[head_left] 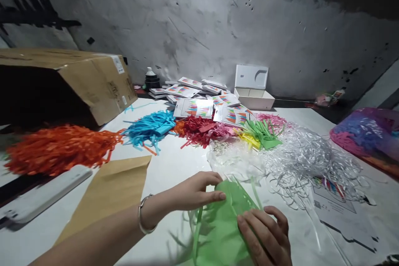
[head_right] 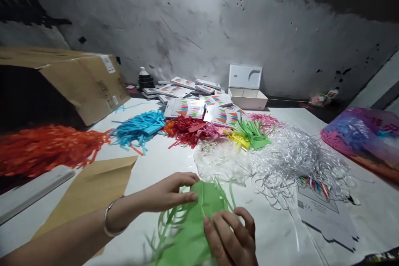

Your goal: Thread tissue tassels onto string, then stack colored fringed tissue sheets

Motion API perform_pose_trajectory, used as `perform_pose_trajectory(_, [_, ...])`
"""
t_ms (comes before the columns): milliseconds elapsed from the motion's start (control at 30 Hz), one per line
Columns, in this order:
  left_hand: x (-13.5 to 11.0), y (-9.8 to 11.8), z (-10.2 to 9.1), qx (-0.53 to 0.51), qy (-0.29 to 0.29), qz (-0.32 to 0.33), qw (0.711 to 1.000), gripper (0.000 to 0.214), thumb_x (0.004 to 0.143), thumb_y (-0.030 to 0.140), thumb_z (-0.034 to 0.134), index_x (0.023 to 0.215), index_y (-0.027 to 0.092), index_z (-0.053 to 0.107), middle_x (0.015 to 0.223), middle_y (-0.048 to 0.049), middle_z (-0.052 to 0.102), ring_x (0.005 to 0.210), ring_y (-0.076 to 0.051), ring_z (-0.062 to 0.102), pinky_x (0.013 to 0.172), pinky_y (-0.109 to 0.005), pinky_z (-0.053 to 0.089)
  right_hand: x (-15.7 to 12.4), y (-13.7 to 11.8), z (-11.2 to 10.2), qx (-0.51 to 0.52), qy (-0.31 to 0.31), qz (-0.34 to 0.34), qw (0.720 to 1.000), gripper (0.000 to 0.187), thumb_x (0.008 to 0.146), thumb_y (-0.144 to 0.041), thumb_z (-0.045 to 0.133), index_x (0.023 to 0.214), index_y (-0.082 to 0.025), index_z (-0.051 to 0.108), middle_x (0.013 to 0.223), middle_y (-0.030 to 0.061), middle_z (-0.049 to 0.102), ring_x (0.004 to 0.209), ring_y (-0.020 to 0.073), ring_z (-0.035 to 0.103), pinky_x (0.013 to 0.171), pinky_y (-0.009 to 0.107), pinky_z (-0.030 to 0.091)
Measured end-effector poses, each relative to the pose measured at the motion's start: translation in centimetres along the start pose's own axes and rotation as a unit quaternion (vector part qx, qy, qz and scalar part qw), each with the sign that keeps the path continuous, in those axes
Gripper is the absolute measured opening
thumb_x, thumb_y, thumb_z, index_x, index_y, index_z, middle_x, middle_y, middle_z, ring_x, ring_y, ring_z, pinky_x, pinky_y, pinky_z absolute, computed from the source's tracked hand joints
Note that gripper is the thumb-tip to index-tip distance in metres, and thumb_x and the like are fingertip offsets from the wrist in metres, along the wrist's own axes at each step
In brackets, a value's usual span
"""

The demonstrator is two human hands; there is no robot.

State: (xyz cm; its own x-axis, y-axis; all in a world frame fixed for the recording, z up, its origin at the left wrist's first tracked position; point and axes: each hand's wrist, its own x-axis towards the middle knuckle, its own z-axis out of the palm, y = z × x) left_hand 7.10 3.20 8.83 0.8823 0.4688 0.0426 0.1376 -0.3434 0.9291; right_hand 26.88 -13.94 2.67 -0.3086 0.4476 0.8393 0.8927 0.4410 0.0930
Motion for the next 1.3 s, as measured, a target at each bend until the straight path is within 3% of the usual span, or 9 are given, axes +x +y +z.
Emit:
perform_pose_trajectory(167, [-1.6,-1.2,-0.9,-0.165,-0.047,-0.085,0.981,0.053,0.078,0.068,0.071,0.078,0.015,0.069,0.069,0.0002,0.061,0.067,-0.015,0.056,0.066,-0.025,0.047,-0.4,-0.6,0.7,0.013,-0.026,0.003,1.0,0.034,0.099,-0.005,0.048,0.126,-0.014,0.066,0.102,0.0075,0.079,0.097,0.0202,0.073,0.095,0.043,0.045])
perform_pose_trajectory(367, [-4.1,-1.9,2.5,-0.321,-0.127,-0.165,0.924,0.081,0.065,0.087,0.062,0.095,0.013,0.073,0.083,-0.0088,0.072,0.074,-0.023,0.067,0.075,-0.037,0.055,-0.8,-1.1,3.1,0.014,-0.005,0.046,0.999,0.036,0.098,-0.003,0.049,0.128,-0.014,0.065,0.099,0.0079,0.078,0.094,0.0192,0.072,0.096,0.042,0.046])
perform_pose_trajectory(500, [-5.1,-2.0,5.3,-0.45,-0.176,-0.211,0.85,0.059,0.063,0.062,0.08,0.095,0.013,0.076,0.082,-0.0063,0.073,0.065,-0.018,0.065,0.066,-0.031,0.051,-1.6,0.4,4.1,0.023,0.0,0.054,0.998,0.04,0.097,-0.004,0.052,0.134,-0.016,0.061,0.099,0.0078,0.076,0.096,0.0198,0.071,0.095,0.042,0.052])
perform_pose_trajectory(633, [-4.3,-2.5,7.4,-0.457,-0.14,-0.244,0.844,0.034,0.061,0.027,0.084,0.09,0.016,0.072,0.068,0.0005,0.069,0.045,-0.011,0.058,0.044,-0.021,0.043,-2.8,3.9,0.9,-0.053,0.022,0.093,0.994,0.058,0.092,0.002,0.054,0.144,-0.023,0.054,0.111,0.0095,0.074,0.109,0.0239,0.069,0.099,0.048,0.055])
perform_pose_trajectory(800, [-2.4,-2.7,8.3,-0.457,-0.163,-0.23,0.844,0.031,0.064,0.033,0.084,0.08,0.015,0.064,0.063,0.0002,0.066,0.045,-0.008,0.057,0.044,-0.017,0.044,-4.3,5.1,-6.0,-0.207,0.006,0.065,0.976,0.056,0.092,0.001,0.053,0.146,-0.015,0.052,0.14,0.012,0.062,0.126,0.0271,0.062,0.112,0.049,0.046])
perform_pose_trajectory(900, [-3.2,-3.6,6.3,-0.395,-0.15,-0.25,0.871,0.038,0.067,0.039,0.083,0.088,0.017,0.062,0.063,0.0026,0.064,0.042,-0.007,0.05,0.041,-0.017,0.039,-5.7,3.2,-5.8,-0.172,-0.084,-0.011,0.981,0.043,0.098,-0.002,0.043,0.138,-0.007,0.058,0.139,0.0158,0.062,0.136,0.0278,0.052,0.119,0.047,0.037])
perform_pose_trajectory(1100, [-8.8,-6.7,-2.0,-0.049,-0.073,-0.298,0.95,0.038,0.081,0.045,0.071,0.107,0.018,0.064,0.071,0.0013,0.062,0.052,-0.012,0.05,0.046,-0.021,0.034,-7.7,-3.0,3.1,-0.023,-0.145,0.007,0.989,0.041,0.095,0.003,0.036,0.114,-0.008,0.071,0.117,0.0127,0.075,0.117,0.0236,0.068,0.102,0.039,0.056])
perform_pose_trajectory(1233, [-11.7,-6.8,-2.9,0.287,0.141,-0.15,0.936,0.03,0.088,0.034,0.059,0.113,0.02,0.065,0.107,-0.011,0.069,0.1,-0.028,0.064,0.082,-0.036,0.053,-7.2,-6.5,6.9,0.006,-0.151,0.053,0.987,0.037,0.095,-0.001,0.041,0.117,-0.009,0.069,0.121,0.0126,0.073,0.116,0.0254,0.069,0.096,0.04,0.059])
perform_pose_trajectory(1300, [-11.9,-6.7,-0.6,0.351,0.152,-0.039,0.923,0.031,0.092,0.029,0.056,0.122,0.02,0.062,0.122,-0.0137,0.064,0.114,-0.029,0.06,0.096,-0.041,0.052,-6.8,-7.8,7.9,0.014,-0.165,0.073,0.984,0.036,0.096,-0.004,0.042,0.121,-0.01,0.067,0.126,0.0132,0.071,0.119,0.0265,0.066,0.097,0.041,0.058])
